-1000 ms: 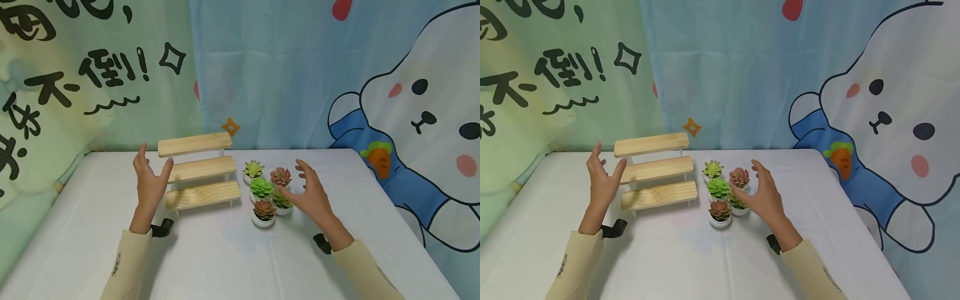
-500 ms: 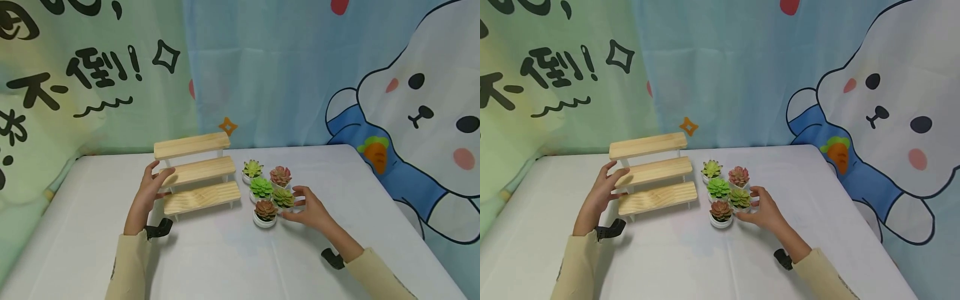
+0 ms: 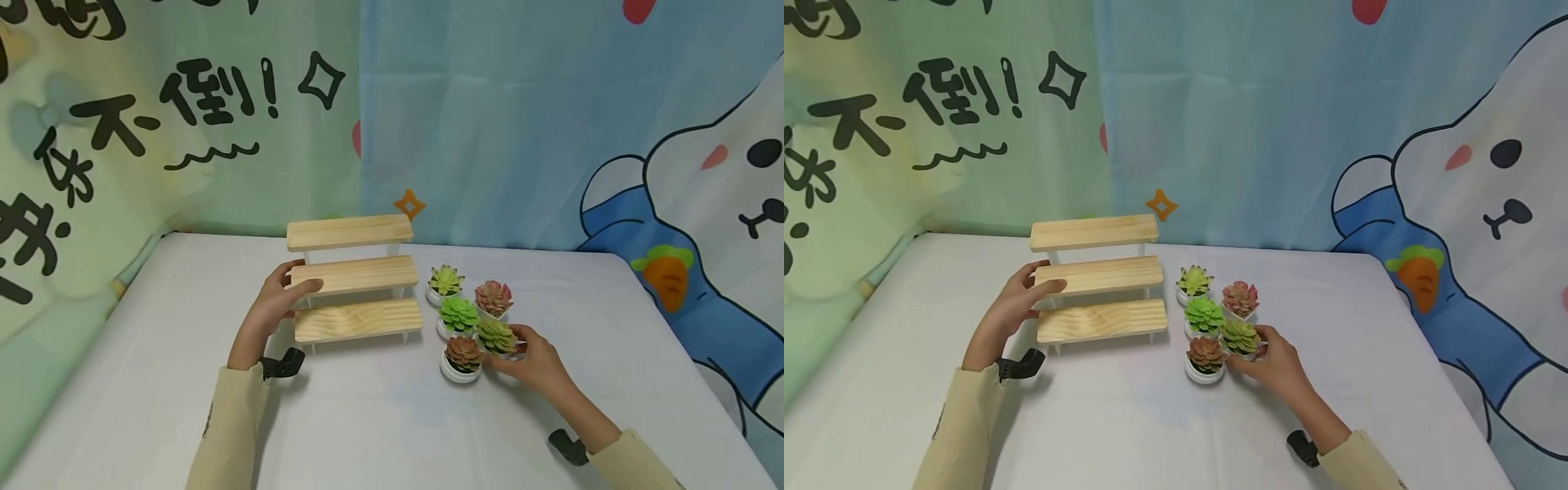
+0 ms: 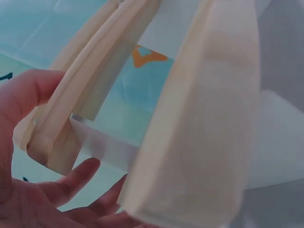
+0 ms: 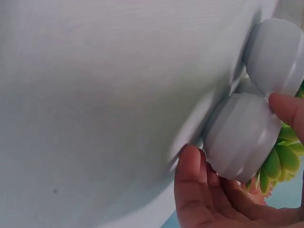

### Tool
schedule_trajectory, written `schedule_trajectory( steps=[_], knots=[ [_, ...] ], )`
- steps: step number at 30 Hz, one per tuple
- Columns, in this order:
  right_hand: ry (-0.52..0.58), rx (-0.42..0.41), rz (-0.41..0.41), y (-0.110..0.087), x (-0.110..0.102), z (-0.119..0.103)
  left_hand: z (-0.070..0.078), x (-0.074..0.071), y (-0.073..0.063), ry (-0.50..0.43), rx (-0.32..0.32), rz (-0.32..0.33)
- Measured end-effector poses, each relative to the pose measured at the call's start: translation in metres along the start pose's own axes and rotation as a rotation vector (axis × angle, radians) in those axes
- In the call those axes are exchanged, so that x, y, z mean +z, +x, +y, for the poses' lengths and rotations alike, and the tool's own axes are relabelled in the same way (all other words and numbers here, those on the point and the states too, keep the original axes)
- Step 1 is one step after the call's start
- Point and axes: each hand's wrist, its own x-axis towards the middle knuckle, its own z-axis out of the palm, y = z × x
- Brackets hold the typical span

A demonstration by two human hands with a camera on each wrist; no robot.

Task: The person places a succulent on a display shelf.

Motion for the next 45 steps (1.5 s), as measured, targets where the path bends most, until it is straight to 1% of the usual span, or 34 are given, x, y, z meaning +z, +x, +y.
schedule_trajectory(
  steps=[5,9,12,16,19,23,27,29,31,34,38,45],
  knots=[
    [-0.044,-0.056,0.015,0.003,-0.004,0.001,0.001,-0.001,-0.002,0.0,-0.003,-0.006],
    [-0.029,-0.099,0.032,0.006,-0.004,-0.001,0.003,-0.006,-0.006,0.005,-0.001,0.006],
    [-0.019,-0.113,0.032,0.007,-0.003,-0.003,0.004,-0.01,-0.008,0.011,-0.009,0.022],
    [-0.023,-0.097,0.031,0.006,-0.005,-0.005,0.005,-0.013,-0.01,0.01,-0.016,0.032],
    [-0.022,-0.084,0.047,0.002,-0.008,-0.006,0.006,-0.014,-0.01,0.012,-0.014,0.035],
    [0.012,-0.071,0.067,-0.004,-0.011,-0.002,0.005,-0.016,-0.009,0.011,-0.01,0.038],
    [0.056,-0.041,0.075,-0.01,-0.014,0.004,0.003,-0.016,-0.008,0.008,-0.012,0.031],
    [0.085,-0.026,0.081,-0.013,-0.016,0.004,0.003,-0.015,-0.008,0.01,-0.015,0.029],
    [0.121,-0.03,0.093,-0.016,-0.017,0.002,0.002,-0.014,-0.008,0.011,-0.02,0.027],
    [0.18,-0.056,0.115,-0.02,-0.02,-0.003,0.001,-0.012,-0.008,0.003,-0.025,0.026],
    [0.222,-0.105,0.155,-0.024,-0.023,-0.01,0.0,-0.008,-0.005,-0.006,-0.024,0.01],
    [0.223,-0.215,0.227,-0.024,-0.027,-0.031,0.0,-0.001,-0.002,-0.009,-0.023,-0.005]
  ],
)
